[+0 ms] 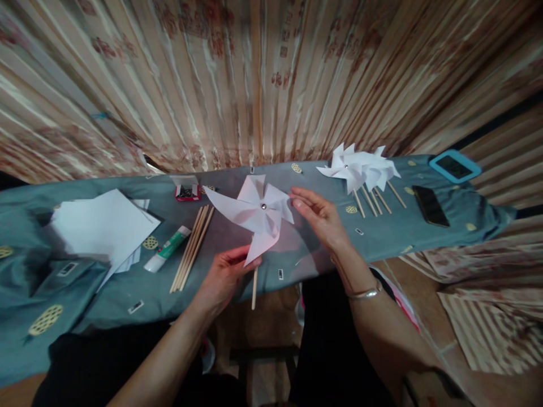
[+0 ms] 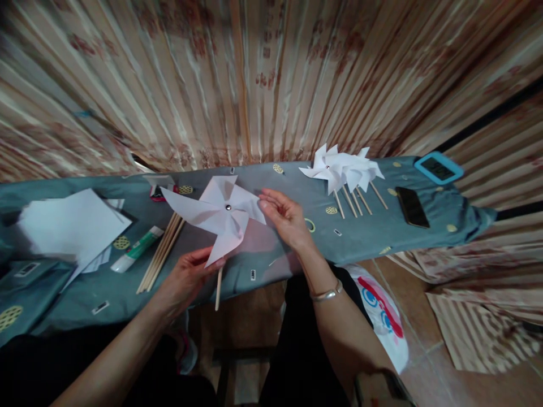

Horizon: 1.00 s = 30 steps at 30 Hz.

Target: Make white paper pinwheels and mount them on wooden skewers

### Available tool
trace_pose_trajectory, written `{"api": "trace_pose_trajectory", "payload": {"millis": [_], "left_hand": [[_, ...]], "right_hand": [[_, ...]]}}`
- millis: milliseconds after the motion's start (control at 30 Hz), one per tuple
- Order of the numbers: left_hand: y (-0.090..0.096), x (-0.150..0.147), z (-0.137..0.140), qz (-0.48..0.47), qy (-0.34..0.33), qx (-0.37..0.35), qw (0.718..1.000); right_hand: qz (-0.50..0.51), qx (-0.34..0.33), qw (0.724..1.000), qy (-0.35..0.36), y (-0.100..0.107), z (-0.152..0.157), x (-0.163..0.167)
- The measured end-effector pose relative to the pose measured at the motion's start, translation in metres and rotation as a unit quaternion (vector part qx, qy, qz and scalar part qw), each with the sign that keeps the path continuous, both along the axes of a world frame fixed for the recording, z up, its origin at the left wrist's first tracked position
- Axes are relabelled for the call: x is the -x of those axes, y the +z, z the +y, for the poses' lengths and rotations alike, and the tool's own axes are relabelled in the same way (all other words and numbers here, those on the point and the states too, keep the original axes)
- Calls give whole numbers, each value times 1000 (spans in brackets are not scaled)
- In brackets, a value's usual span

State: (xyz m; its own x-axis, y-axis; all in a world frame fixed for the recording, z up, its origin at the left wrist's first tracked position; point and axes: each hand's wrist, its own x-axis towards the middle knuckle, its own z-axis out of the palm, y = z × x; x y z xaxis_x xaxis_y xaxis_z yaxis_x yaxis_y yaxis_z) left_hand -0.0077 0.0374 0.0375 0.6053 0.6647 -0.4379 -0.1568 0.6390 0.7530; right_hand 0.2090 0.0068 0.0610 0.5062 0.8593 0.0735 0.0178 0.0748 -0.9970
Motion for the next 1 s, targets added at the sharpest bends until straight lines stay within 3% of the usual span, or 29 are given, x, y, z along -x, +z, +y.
{"api": "trace_pose_trajectory", "payload": {"millis": [233, 467, 733, 833, 1000], "left_hand": [[2, 0, 4, -6, 25, -8, 1000], [0, -1, 5, -6, 78, -30, 996], [7, -3, 9, -29, 128, -29, 991], [11, -1, 13, -36, 146, -30, 988], [15, 0, 16, -17, 164, -15, 986]], "right_hand": [[64, 26, 997, 23, -3, 0, 7], [61, 51, 995, 54, -2, -3, 18], [79, 124, 983, 111, -3, -10, 34], [96, 175, 966, 163, -7, -14, 49], [125, 233, 910, 318, -16, -20, 78]]}}
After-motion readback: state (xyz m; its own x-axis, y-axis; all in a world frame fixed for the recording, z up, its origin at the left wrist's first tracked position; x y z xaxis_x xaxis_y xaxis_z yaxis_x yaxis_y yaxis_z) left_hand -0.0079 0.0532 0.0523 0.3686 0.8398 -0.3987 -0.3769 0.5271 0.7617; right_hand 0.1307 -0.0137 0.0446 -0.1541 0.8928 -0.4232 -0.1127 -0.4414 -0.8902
